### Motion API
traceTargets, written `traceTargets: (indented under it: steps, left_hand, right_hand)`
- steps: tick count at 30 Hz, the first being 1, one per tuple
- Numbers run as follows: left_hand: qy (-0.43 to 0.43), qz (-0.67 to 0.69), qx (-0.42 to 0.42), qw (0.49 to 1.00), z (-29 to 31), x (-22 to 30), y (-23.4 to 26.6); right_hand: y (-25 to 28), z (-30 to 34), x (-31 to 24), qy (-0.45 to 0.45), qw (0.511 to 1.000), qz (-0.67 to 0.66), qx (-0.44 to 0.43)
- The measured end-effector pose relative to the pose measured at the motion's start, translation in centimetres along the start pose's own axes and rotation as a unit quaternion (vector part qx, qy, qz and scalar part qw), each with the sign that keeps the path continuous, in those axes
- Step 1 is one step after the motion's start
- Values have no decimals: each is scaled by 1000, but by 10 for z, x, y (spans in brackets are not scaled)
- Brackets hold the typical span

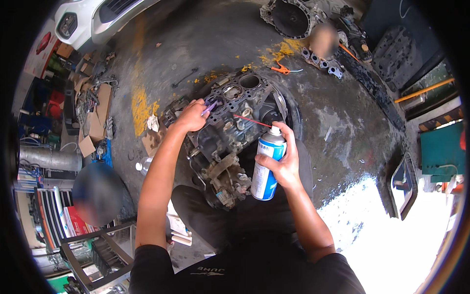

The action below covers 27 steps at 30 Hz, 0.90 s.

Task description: The person cleans a disassembled engine block by spraying a cleaning agent and wiping with a cloth. They then use a scraper to remove residue from the cylinder surfaces and apply more cleaner to finish the cleaning.

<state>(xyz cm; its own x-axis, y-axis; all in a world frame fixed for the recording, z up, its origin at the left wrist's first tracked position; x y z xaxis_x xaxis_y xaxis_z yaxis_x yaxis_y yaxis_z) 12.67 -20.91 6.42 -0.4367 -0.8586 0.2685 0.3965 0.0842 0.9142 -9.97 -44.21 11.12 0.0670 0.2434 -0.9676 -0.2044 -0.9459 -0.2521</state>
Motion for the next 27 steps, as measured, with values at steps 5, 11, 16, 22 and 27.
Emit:
traceTargets:
  steps: [5,11,16,22,27]
  left_hand:
    - [-92,-5,16,996,-11,18,-1]
    - [-77,-4,66,995,-3,20,-4]
    - [-59,56,79,994,-10,17,-9]
    - [-48,-40,206,977,-13,26,-10]
    - [-37,73,203,976,-31,3,-4]
  right_hand:
    - [4,-3,22,-41,999,-35,1]
    - [-1,-30,25,-38,999,-23,-10]
    - [-13,-76,-5,99,974,202,-23]
    - [-5,-68,12,35,993,113,-27]
    - [14,-47,35,-4,993,120,-9]
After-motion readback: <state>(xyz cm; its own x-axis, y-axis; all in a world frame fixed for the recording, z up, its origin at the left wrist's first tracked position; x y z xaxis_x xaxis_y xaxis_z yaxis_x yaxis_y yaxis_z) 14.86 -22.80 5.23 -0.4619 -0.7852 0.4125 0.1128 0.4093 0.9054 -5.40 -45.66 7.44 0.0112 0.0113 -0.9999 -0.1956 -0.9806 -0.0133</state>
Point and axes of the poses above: each hand's wrist, its own z-axis away from the middle knuckle, its own y-axis out of the back of the hand, x = y × z, the point moved 6 cm from there along -z, towards the middle knuckle, and after that the axes turned 5 degrees about -x, right-handed, at the moved point
